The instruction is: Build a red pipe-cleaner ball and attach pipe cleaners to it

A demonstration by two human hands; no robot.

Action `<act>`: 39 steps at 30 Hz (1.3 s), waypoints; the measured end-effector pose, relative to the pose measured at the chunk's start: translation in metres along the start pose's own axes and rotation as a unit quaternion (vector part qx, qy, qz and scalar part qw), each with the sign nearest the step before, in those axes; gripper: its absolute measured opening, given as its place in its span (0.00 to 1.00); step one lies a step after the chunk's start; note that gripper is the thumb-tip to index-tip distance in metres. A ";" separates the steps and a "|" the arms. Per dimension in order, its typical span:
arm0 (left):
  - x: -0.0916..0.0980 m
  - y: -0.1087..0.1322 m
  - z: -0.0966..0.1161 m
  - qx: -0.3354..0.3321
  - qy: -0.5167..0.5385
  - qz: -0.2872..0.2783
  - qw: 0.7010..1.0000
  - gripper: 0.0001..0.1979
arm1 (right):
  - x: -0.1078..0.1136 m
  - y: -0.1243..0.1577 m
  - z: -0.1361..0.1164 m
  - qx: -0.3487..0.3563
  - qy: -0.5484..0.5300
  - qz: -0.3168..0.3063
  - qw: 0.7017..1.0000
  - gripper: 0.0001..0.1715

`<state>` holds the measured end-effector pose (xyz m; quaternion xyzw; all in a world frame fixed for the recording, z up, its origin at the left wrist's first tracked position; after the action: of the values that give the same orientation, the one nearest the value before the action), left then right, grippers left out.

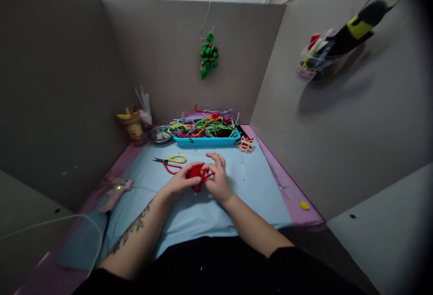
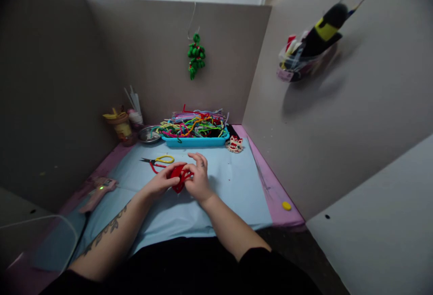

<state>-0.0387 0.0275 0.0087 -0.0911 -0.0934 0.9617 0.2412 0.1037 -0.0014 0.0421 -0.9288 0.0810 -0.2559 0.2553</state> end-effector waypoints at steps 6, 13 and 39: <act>0.002 -0.002 -0.003 -0.009 -0.009 0.003 1.000 0.31 | -0.004 -0.001 0.002 -0.026 -0.027 -0.018 0.999 0.12; 0.011 -0.004 -0.001 -0.032 -0.012 0.081 0.996 0.32 | 0.001 0.000 0.003 -0.015 -0.069 -0.012 0.997 0.25; 0.006 -0.005 0.009 -0.081 -0.306 0.035 0.948 0.27 | 0.015 -0.013 0.042 -0.097 -0.313 0.147 0.933 0.12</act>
<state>-0.0436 0.0337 0.0181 0.1854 -0.2371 0.9403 0.1586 0.1387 0.0232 0.0245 -0.9599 0.1566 0.0976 0.2111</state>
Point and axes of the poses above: each hand's wrist, its own y-axis away from the middle knuckle, its own x-axis out of the back of the hand, z = x × y, the point moved 5 cm from there along -y, towards the middle knuckle, and after that the axes turned 8 degrees about -x, right-handed, at the moved point
